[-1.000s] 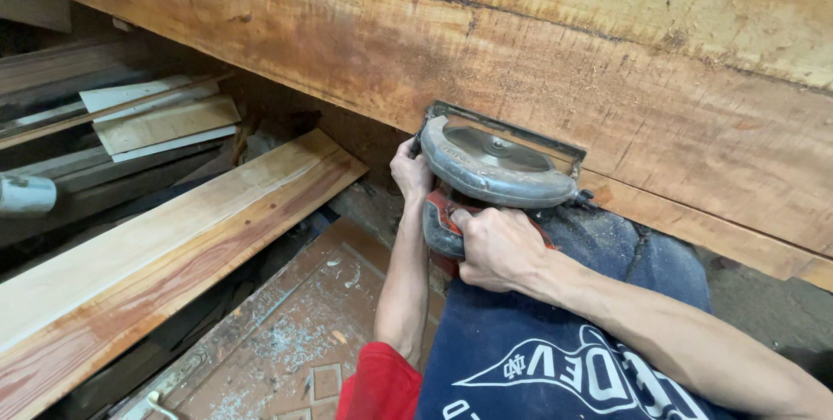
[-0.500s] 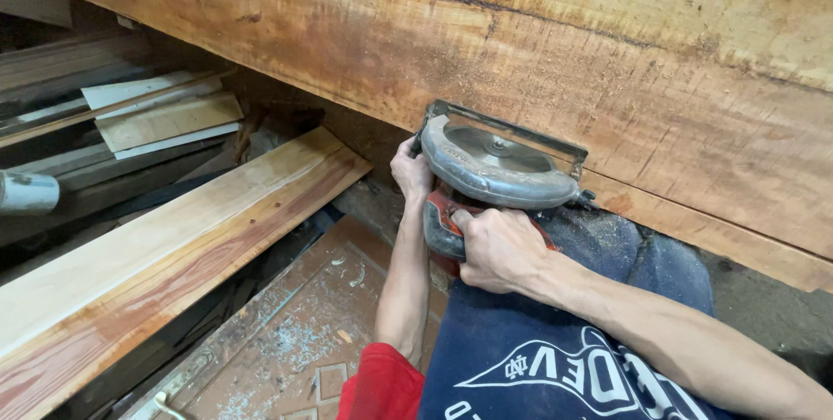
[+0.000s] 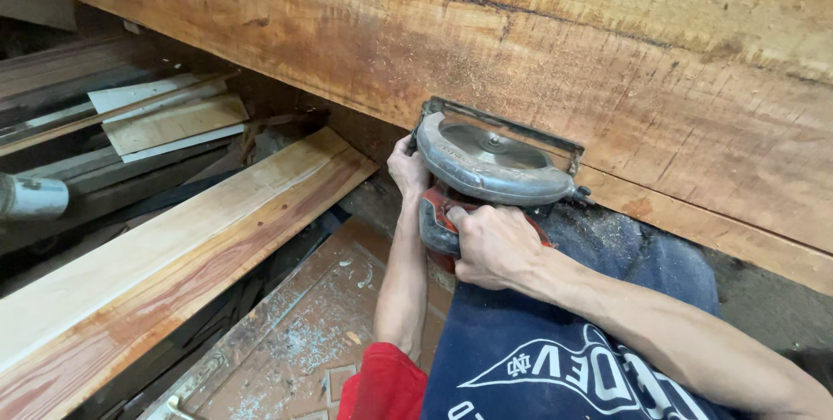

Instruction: The person uses a circular saw to cut a large wooden board along a straight line. The cut progresses steadily from one end to the other, with sawdust accumulating on the surface.

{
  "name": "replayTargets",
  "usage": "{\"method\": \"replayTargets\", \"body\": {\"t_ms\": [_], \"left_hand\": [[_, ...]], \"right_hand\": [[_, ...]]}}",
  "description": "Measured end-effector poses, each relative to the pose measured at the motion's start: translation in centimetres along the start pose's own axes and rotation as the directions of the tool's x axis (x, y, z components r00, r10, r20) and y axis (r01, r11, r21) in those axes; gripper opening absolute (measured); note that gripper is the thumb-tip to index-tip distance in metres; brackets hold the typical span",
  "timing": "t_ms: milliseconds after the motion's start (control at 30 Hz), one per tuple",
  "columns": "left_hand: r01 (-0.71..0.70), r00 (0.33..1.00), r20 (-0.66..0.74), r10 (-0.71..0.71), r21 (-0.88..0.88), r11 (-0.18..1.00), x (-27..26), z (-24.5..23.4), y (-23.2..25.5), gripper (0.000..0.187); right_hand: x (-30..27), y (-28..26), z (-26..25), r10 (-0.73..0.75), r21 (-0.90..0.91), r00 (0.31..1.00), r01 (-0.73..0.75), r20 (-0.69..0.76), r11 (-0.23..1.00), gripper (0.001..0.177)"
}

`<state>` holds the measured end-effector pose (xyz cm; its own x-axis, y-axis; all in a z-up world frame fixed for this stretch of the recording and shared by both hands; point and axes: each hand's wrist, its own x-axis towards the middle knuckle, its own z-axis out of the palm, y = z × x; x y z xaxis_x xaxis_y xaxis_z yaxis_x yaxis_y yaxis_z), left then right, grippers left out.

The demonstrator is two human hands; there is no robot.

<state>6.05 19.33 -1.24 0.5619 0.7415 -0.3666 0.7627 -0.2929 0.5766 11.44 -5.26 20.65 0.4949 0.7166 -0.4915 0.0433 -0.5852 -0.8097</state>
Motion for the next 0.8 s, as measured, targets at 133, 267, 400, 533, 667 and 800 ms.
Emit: {"method": "replayTargets", "body": {"t_ms": [133,267,400,533,667,800], "left_hand": [[-0.015,1.0,-0.003,0.015,0.012,1.0,0.6,-0.4,-0.1,0.03],[-0.034,0.999,0.004,0.034,0.03,0.999,1.1,-0.8,0.1,0.03],[-0.035,0.999,-0.007,0.036,0.058,0.998,1.5,-1.1,0.2,0.029],[-0.029,1.0,-0.004,0.029,0.009,1.0,2.2,-1.4,0.0,0.029],[-0.008,1.0,-0.008,0.008,0.0,1.0,3.2,-1.6,-0.1,0.029],[0.001,1.0,0.003,-0.001,-0.032,0.999,4.0,-2.1,-0.4,0.028]], "right_hand": [[0.5,-0.3,0.2,0.001,0.021,1.0,-0.001,0.008,1.0,0.05],[1.0,-0.6,0.4,-0.004,0.025,1.0,0.004,-0.008,1.0,0.05],[1.6,-0.9,0.4,0.0,0.013,1.0,-0.001,0.024,1.0,0.053],[2.2,-1.2,0.6,-0.012,-0.003,1.0,0.012,0.004,1.0,0.047],[2.9,-1.7,0.6,-0.024,0.013,1.0,0.025,-0.012,1.0,0.047],[3.6,-2.2,0.8,0.0,0.018,1.0,0.0,0.008,1.0,0.047]]}}
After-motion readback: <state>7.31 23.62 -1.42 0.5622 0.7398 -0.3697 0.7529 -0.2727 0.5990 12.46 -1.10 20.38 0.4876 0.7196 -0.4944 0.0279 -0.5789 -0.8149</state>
